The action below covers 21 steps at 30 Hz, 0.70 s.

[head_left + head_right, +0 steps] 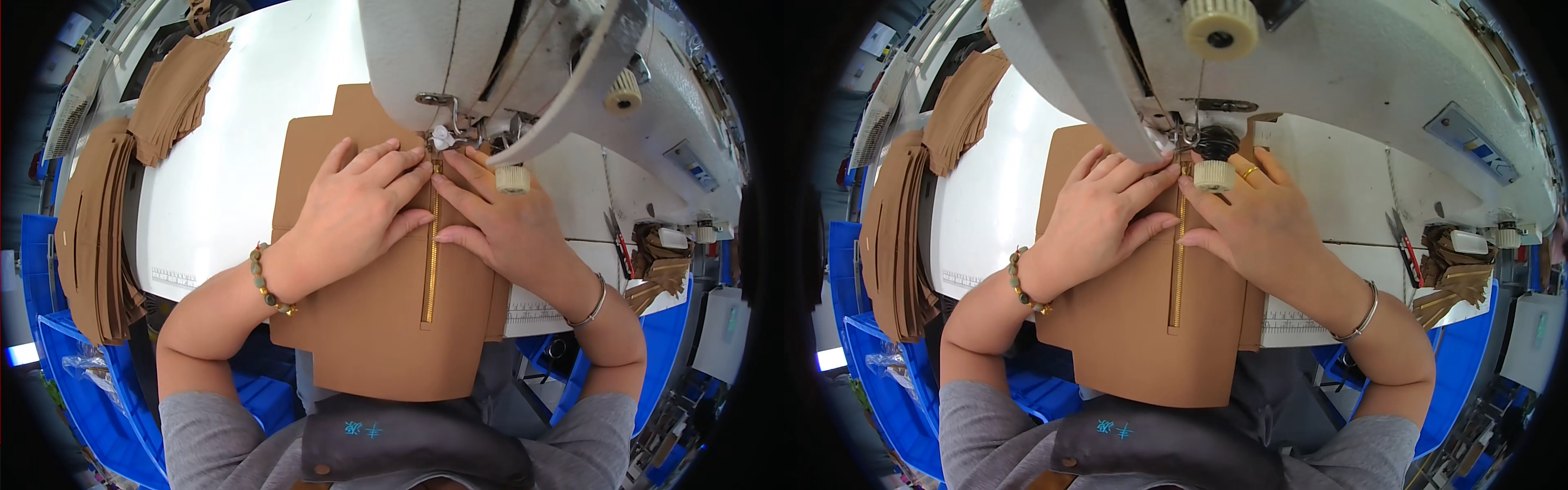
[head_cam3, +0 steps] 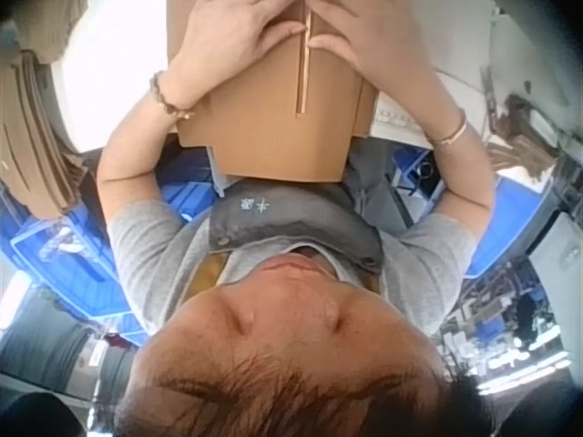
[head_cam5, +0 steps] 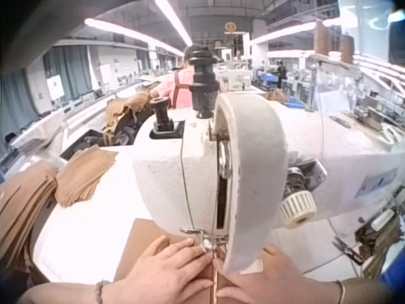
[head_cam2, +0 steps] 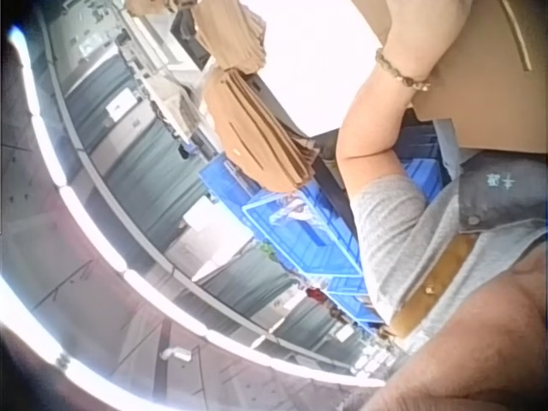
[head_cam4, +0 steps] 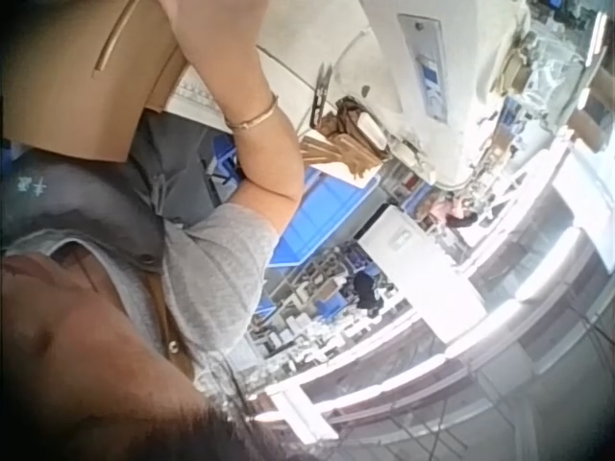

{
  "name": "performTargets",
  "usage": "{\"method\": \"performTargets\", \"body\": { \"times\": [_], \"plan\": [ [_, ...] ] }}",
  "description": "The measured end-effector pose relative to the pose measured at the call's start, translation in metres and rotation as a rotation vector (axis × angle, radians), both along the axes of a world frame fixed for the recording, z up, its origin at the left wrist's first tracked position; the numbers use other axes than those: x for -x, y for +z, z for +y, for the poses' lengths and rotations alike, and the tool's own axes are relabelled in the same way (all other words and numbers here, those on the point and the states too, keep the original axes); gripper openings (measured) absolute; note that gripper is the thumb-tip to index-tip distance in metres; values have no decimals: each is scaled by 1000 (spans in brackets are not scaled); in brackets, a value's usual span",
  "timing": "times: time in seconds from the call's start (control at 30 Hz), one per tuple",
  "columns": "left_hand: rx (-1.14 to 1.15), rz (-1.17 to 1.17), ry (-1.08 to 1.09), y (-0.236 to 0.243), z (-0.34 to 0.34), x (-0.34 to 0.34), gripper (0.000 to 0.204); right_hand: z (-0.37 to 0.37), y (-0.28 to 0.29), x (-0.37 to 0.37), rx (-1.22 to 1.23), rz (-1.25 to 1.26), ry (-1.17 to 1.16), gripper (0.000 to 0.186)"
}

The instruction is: Sewing a zipper into a leather piece using an industrial sewing machine.

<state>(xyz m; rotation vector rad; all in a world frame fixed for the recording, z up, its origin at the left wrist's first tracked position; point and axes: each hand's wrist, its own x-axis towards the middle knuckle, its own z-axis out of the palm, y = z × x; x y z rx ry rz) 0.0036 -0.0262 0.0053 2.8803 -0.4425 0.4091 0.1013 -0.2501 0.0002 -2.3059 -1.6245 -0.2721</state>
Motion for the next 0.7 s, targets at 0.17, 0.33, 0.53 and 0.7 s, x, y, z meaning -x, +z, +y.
{"method": "performTargets", "body": {
  "times": [0.17, 0.33, 0.53, 0.7],
  "plan": [
    [-4, 3, -2, 0, 0, 0, 49, -1, -1, -1, -17, 6, 10, 61],
    [-6, 8, 0, 2, 1, -1, 49, 0, 0, 0, 2, 3, 12, 62],
    [-15, 13, 15, 1, 1, 0, 51, -1, -2, 0, -3, -8, 15, 65],
    [-18, -12, 8, 1, 1, -3, 51, 0, -3, -4, -2, -17, 15, 59]
  ]
}}
